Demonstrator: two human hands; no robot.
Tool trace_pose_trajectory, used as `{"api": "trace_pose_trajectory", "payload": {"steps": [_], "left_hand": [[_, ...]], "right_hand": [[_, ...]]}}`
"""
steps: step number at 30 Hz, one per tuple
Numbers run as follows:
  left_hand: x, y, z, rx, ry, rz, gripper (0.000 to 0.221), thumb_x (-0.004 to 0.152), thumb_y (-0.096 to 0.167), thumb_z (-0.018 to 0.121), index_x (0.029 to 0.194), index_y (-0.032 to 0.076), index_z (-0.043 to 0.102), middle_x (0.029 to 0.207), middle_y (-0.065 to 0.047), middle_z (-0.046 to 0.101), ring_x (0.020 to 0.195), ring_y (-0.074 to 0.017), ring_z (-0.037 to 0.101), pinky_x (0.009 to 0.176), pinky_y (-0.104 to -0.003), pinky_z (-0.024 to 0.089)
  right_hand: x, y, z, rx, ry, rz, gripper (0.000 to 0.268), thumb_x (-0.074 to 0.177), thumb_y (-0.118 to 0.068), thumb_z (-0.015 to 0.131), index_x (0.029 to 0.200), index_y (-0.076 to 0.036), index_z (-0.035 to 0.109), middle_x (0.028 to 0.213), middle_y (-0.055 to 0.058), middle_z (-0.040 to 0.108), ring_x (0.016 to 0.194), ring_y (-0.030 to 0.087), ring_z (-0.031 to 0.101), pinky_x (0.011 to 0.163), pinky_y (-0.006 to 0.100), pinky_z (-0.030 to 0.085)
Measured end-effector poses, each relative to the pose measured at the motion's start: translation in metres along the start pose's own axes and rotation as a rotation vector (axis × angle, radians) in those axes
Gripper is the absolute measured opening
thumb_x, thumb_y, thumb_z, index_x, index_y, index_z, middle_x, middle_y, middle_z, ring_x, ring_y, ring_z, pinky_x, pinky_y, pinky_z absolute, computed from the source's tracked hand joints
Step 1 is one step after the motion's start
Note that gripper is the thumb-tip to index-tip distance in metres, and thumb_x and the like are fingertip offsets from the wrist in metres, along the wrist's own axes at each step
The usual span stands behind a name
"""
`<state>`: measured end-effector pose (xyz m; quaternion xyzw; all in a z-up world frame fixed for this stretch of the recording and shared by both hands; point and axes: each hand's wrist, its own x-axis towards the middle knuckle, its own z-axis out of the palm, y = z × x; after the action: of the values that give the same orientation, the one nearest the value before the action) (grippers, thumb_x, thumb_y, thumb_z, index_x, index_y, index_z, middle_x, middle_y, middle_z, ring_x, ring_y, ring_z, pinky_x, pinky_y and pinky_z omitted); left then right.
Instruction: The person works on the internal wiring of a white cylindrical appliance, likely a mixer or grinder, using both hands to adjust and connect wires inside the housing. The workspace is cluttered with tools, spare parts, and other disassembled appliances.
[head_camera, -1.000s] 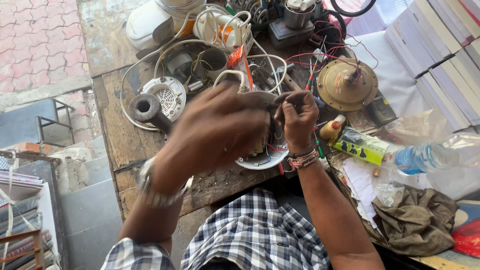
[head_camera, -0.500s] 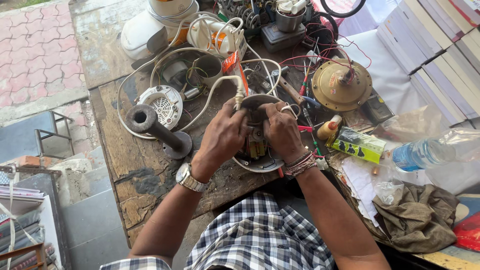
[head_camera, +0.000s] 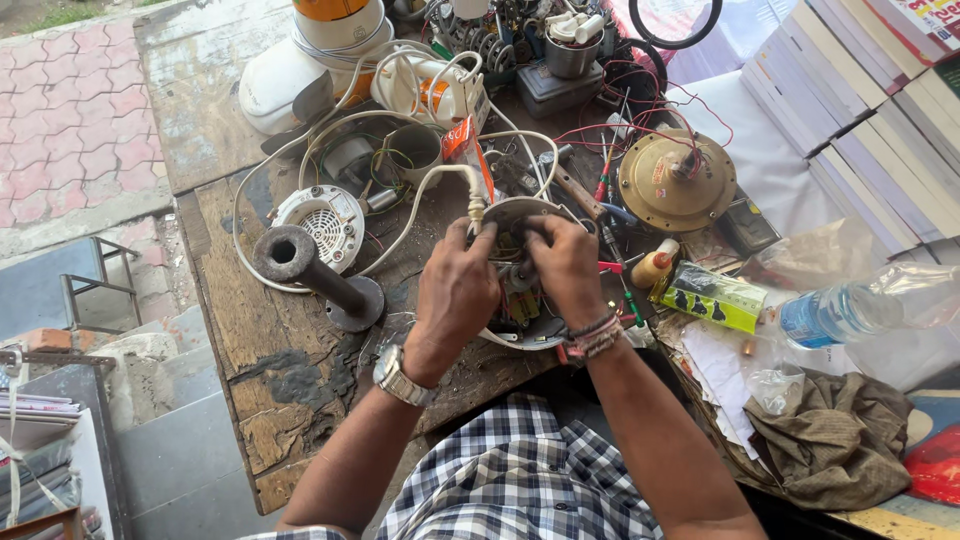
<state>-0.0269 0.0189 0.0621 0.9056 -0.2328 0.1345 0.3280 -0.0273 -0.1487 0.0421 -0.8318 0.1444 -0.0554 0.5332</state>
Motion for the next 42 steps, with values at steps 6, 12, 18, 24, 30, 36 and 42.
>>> {"api": "trace_pose_trajectory", "payload": {"steps": [6,12,18,24,30,36,42], "left_hand": [[0.017,-0.006,-0.011,0.093,-0.247,0.037,0.022,0.078,0.004,0.065,0.096,-0.005,0.075,0.111,-0.028,0.056,0.100,-0.0413,0.062,0.083,-0.048,0.058],[0.017,-0.008,0.000,0.110,-0.197,0.122,0.017,0.076,0.002,0.065,0.087,-0.012,0.067,0.112,-0.032,0.053,0.099,-0.0441,0.061,0.074,-0.048,0.061],[0.017,-0.009,0.004,0.139,-0.182,0.169,0.011,0.076,-0.001,0.064,0.082,-0.011,0.065,0.115,-0.030,0.055,0.101,-0.0409,0.063,0.071,-0.044,0.062],[0.018,-0.009,0.005,0.138,-0.181,0.183,0.015,0.074,-0.002,0.066,0.086,-0.011,0.065,0.118,-0.031,0.056,0.100,-0.0412,0.064,0.070,-0.044,0.062],[0.018,-0.009,0.006,0.139,-0.187,0.178,0.012,0.078,-0.003,0.065,0.087,-0.010,0.065,0.119,-0.030,0.057,0.101,-0.0403,0.065,0.072,-0.044,0.062],[0.019,-0.007,0.006,0.143,-0.195,0.190,0.015,0.076,-0.001,0.067,0.089,-0.010,0.066,0.118,-0.028,0.058,0.101,-0.0390,0.064,0.074,-0.044,0.062],[0.018,-0.006,0.004,0.154,-0.210,0.199,0.017,0.076,-0.001,0.067,0.091,-0.009,0.066,0.118,-0.027,0.058,0.101,-0.0378,0.064,0.074,-0.043,0.062]], "right_hand": [[0.012,-0.003,0.012,-0.124,0.032,-0.119,0.025,0.090,-0.005,0.067,0.113,-0.001,0.075,0.084,0.013,0.078,0.059,0.018,0.074,0.054,0.033,0.059],[0.007,0.008,0.016,-0.271,0.051,-0.263,0.019,0.091,-0.005,0.068,0.107,0.003,0.074,0.091,0.023,0.075,0.086,0.036,0.076,0.074,0.044,0.059],[0.009,0.010,0.015,0.074,0.006,-0.251,0.027,0.085,0.000,0.063,0.110,0.001,0.073,0.099,0.014,0.080,0.087,0.021,0.079,0.076,0.033,0.063],[0.008,0.010,0.013,0.088,0.003,-0.222,0.026,0.087,-0.001,0.064,0.111,0.001,0.074,0.098,0.013,0.080,0.086,0.017,0.078,0.073,0.031,0.062],[0.006,0.016,0.011,0.077,0.006,-0.330,0.026,0.087,-0.001,0.066,0.112,0.002,0.073,0.100,0.014,0.080,0.088,0.017,0.077,0.077,0.030,0.062],[0.006,0.016,0.015,0.200,0.056,-0.334,0.020,0.090,-0.003,0.069,0.110,0.002,0.070,0.105,0.013,0.079,0.092,0.018,0.076,0.081,0.030,0.062],[0.002,0.011,0.012,0.162,0.040,-0.266,0.021,0.093,-0.007,0.067,0.112,-0.001,0.074,0.099,0.012,0.080,0.084,0.015,0.077,0.073,0.029,0.063]]}}
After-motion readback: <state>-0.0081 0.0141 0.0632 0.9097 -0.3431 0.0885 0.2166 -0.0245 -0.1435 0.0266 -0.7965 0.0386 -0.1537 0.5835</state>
